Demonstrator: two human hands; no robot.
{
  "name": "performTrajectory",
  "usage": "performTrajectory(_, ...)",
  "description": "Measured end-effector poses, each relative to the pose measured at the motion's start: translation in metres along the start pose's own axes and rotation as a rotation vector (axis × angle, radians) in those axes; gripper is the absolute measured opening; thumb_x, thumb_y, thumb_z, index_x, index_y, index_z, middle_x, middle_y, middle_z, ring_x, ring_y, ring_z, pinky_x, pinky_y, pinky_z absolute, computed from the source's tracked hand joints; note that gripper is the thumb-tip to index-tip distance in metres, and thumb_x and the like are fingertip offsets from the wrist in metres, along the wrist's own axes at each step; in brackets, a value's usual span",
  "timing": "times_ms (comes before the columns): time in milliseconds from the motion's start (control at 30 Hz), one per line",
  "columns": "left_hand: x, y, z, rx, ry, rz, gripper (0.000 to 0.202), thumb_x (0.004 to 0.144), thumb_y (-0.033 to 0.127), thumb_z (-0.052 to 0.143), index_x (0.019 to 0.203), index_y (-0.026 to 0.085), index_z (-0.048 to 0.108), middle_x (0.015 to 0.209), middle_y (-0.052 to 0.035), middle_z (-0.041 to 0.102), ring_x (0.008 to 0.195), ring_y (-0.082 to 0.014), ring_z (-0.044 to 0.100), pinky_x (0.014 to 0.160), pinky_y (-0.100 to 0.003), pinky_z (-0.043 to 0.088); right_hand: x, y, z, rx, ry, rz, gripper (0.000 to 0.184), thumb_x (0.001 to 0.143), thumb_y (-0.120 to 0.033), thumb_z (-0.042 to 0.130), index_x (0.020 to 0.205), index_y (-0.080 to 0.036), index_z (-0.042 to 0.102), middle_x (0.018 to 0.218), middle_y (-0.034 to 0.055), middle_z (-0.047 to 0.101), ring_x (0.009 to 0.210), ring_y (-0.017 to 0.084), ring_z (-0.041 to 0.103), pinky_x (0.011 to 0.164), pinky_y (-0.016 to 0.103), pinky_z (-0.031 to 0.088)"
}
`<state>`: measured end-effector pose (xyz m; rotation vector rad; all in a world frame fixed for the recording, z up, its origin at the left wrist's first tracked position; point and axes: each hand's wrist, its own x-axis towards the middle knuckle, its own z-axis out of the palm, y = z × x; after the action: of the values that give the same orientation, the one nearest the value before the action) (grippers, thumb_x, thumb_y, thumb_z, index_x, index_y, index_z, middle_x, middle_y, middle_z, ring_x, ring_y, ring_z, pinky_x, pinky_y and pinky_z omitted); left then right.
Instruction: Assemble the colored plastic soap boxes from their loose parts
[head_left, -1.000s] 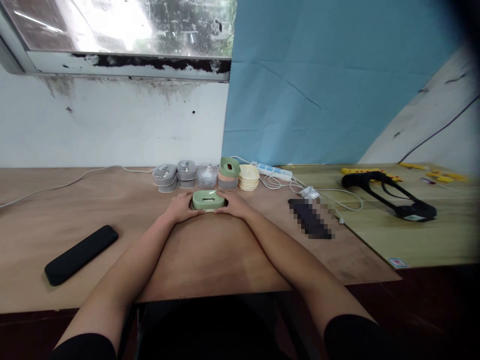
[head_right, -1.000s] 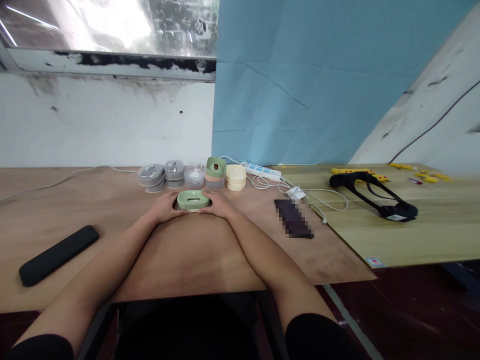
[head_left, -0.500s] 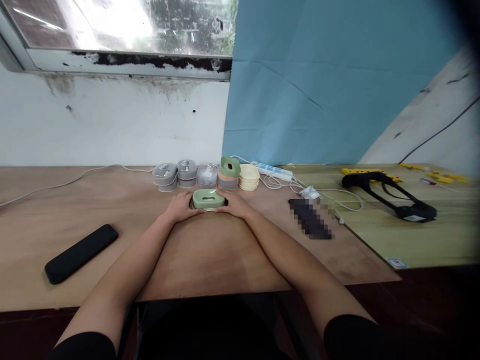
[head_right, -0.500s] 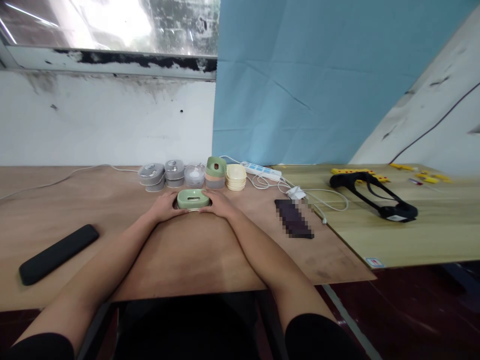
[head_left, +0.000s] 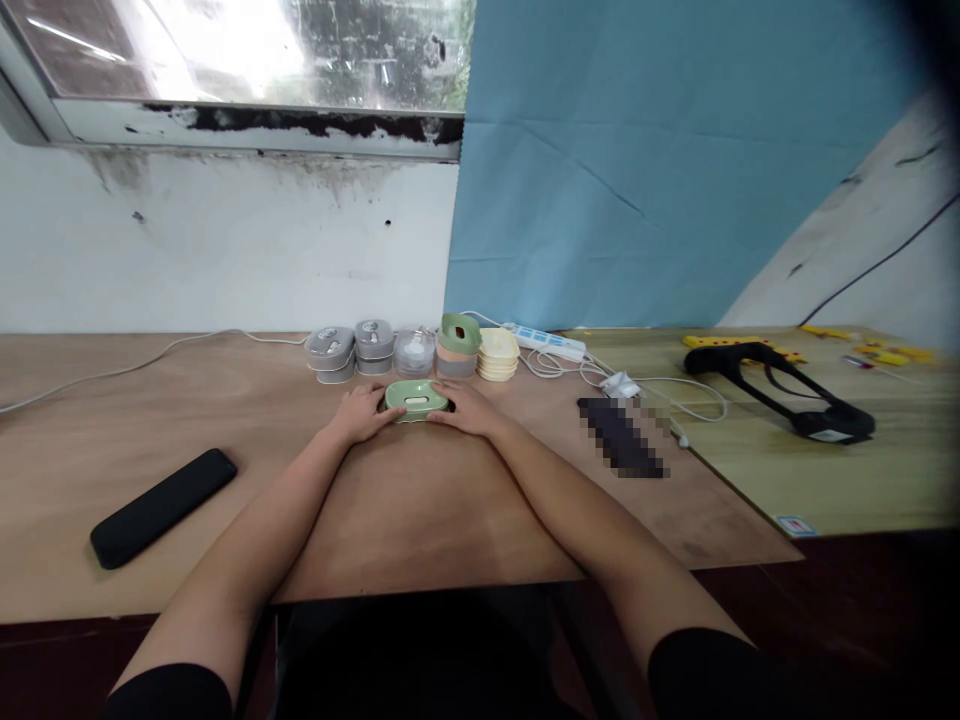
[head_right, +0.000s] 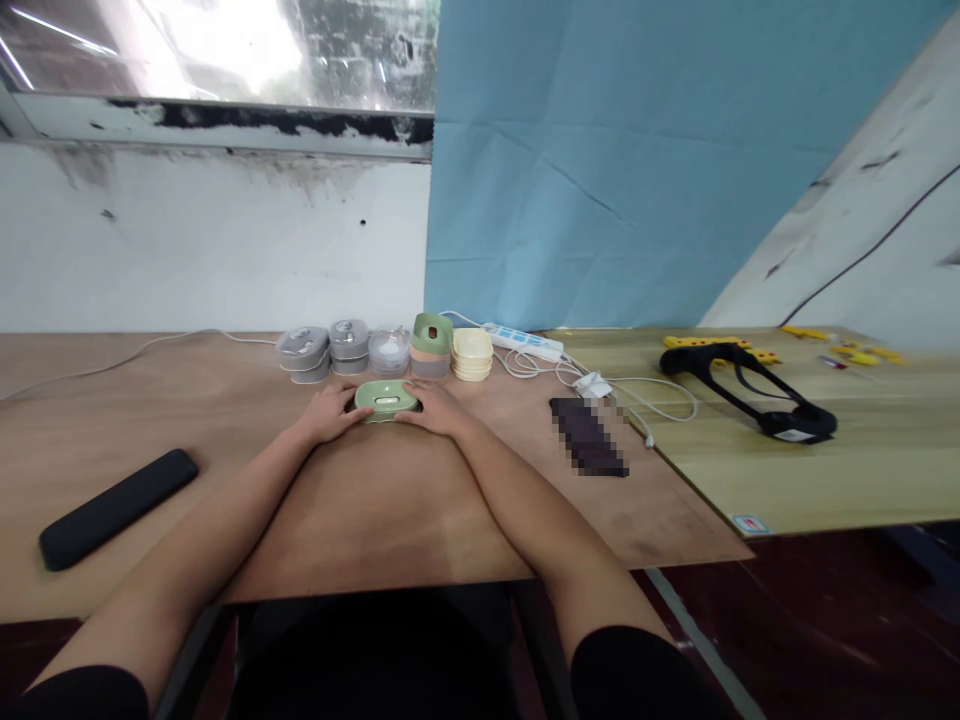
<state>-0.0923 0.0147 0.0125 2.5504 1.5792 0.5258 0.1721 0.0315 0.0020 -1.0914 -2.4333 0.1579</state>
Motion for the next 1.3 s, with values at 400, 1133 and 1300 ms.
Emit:
performTrajectory(400, -0.001, 0.003, -0.002, 0.009, -0.028, -0.034, 0.067, 0.085, 0.07, 0.033, 0.128, 0.025, 0.055, 0.132, -0.0096, 0.055, 0.12, -0.0313, 0.048, 0.097, -0.045, 0.037, -0.001, -0.003, -0.003, 0.011, -0.006, 0.016, 0.074, 0.08, -0.064, 0.056, 0.136, -0.014, 0.05, 0.135, 0.0166, 0.054, 0.127, 0.031, 0.048, 0.106, 0.045, 0.038)
performTrajectory(1133, -0.002, 0.002, 0.004, -0.09, 0.083, 0.09, 0.088, 0.072, 0.074, 0.055, 0.14, 0.02, 0.04, 0.139, -0.0143, 0.047, 0.126, -0.0325, 0.045, 0.103, -0.045, 0.036, 0.039, -0.024, -0.007, 0.065, 0.331, 0.12, 0.041, 0.094, -0.036, 0.041, 0.127, -0.017, 0.056, 0.112, 0.01, 0.067, 0.102, 0.023, 0.061, 0.091, 0.035, 0.046)
performTrajectory(1300, -0.003, 0.002, 0.002, -0.087, 0.077, 0.096, 0.082, 0.075, 0.071, 0.054, 0.138, 0.02, 0.042, 0.134, -0.0143, 0.051, 0.122, -0.0314, 0.047, 0.102, -0.045, 0.036, 0.069, -0.026, 0.007, 0.019, 0.323, 0.276, 0.043, 0.093, -0.032, 0.04, 0.133, -0.019, 0.051, 0.101, 0.0108, 0.071, 0.095, 0.027, 0.064, 0.085, 0.04, 0.048)
